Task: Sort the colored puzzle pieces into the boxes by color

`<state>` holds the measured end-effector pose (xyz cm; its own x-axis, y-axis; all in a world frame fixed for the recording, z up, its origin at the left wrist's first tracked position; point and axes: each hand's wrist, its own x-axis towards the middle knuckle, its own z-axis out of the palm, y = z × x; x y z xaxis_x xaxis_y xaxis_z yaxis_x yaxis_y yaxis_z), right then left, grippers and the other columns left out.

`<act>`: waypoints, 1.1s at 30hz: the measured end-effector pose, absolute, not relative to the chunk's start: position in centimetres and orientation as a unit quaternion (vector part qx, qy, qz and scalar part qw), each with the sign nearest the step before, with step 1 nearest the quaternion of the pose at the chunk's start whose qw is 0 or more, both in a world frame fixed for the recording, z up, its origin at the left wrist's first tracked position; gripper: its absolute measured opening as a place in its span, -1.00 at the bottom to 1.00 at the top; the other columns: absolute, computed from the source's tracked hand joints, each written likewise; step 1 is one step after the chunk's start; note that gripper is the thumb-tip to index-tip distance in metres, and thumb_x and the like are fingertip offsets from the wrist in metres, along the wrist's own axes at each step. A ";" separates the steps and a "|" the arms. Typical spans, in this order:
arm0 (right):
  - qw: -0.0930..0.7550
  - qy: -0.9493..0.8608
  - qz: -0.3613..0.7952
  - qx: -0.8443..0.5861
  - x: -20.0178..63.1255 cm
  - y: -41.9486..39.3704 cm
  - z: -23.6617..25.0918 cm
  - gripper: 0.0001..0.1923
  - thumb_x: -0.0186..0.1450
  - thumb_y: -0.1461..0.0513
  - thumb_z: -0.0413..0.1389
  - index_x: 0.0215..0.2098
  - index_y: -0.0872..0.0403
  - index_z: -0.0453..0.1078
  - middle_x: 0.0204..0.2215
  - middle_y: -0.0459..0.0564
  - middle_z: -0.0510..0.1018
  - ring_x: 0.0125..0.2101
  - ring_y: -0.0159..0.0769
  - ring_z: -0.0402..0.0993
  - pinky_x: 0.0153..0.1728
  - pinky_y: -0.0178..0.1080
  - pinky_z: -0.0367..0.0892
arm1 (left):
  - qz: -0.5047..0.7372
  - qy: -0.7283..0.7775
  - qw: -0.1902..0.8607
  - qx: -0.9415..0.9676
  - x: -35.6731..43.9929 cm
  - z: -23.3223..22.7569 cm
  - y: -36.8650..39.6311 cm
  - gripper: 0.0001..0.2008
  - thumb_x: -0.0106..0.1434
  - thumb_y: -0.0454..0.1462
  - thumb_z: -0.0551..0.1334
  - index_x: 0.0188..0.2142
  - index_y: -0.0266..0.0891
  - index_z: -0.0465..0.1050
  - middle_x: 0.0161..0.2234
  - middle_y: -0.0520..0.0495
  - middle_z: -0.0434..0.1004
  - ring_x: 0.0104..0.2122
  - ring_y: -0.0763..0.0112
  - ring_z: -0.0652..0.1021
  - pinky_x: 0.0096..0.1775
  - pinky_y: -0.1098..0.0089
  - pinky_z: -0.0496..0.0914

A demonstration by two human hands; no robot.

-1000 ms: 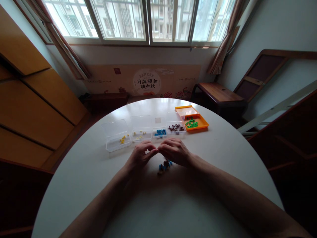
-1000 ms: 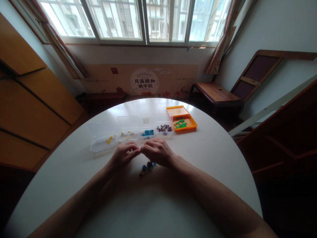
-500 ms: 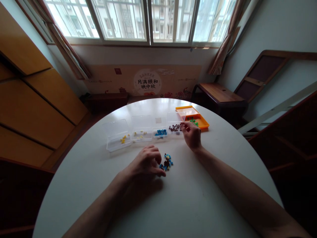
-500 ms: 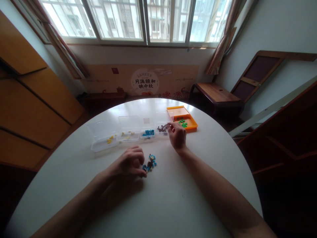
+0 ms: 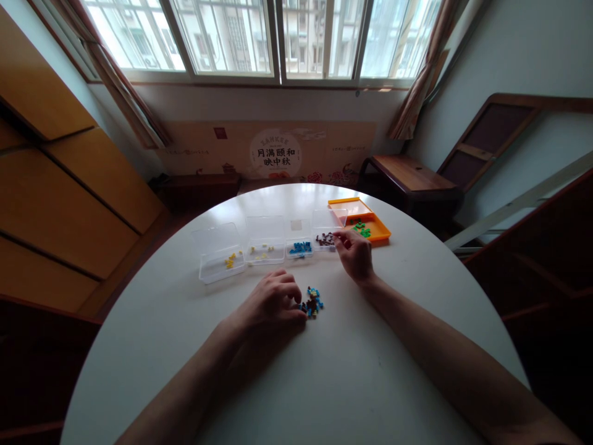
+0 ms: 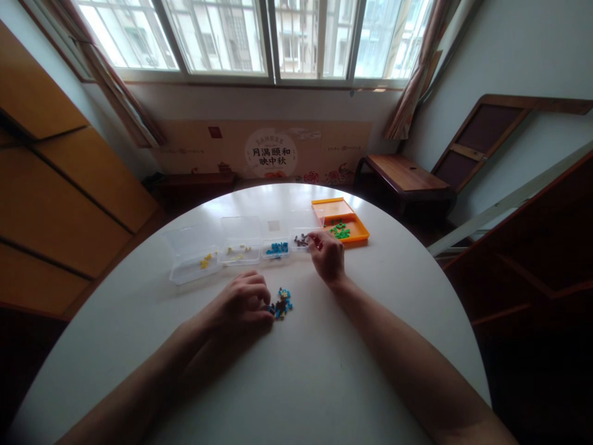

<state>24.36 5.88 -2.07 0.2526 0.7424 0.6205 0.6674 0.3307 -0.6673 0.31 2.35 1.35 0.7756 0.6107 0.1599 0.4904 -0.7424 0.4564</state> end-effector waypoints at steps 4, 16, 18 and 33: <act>0.540 -0.614 0.034 -0.576 24.3 5.8 -2.1 -0.83 0.24 0.21 0.08 -0.33 0.10 0.50 -0.43 -0.03 0.54 -0.54 -0.35 0.35 -0.39 -0.27 0.33 | 0.165 0.298 0.203 0.918 0.4 1.2 2.3 -0.84 0.14 -0.17 0.32 -0.44 -0.21 0.48 -0.46 0.00 0.44 -0.32 0.35 0.39 -0.21 0.35 0.27; 0.535 -0.622 0.044 -0.570 24.1 5.6 -1.9 -0.84 0.24 0.22 0.09 -0.35 0.10 0.49 -0.45 -0.04 0.54 -0.55 -0.36 0.34 -0.40 -0.28 0.32 | 0.180 0.300 0.205 0.914 0.9 1.4 2.2 -0.85 0.10 -0.39 0.21 -0.32 -0.20 0.47 -0.42 0.00 0.44 -0.30 0.34 0.40 -0.19 0.36 0.30; 0.531 -0.627 0.044 -0.568 24.0 5.5 -1.8 -0.84 0.24 0.22 0.09 -0.36 0.10 0.49 -0.46 -0.05 0.54 -0.55 -0.36 0.33 -0.40 -0.28 0.31 | 0.176 0.301 0.196 0.916 1.0 1.5 2.1 -0.87 0.10 -0.39 0.22 -0.34 -0.20 0.48 -0.43 -0.01 0.43 -0.30 0.34 0.40 -0.20 0.37 0.30; 0.522 -0.639 0.040 -0.564 23.7 5.1 -1.6 -0.84 0.25 0.23 0.07 -0.36 0.09 0.49 -0.46 -0.05 0.53 -0.54 -0.35 0.34 -0.40 -0.28 0.30 | 0.171 0.291 0.196 0.921 1.2 1.2 2.1 -0.92 0.14 -0.37 0.23 -0.41 -0.19 0.50 -0.41 -0.04 0.43 -0.29 0.33 0.38 -0.21 0.34 0.29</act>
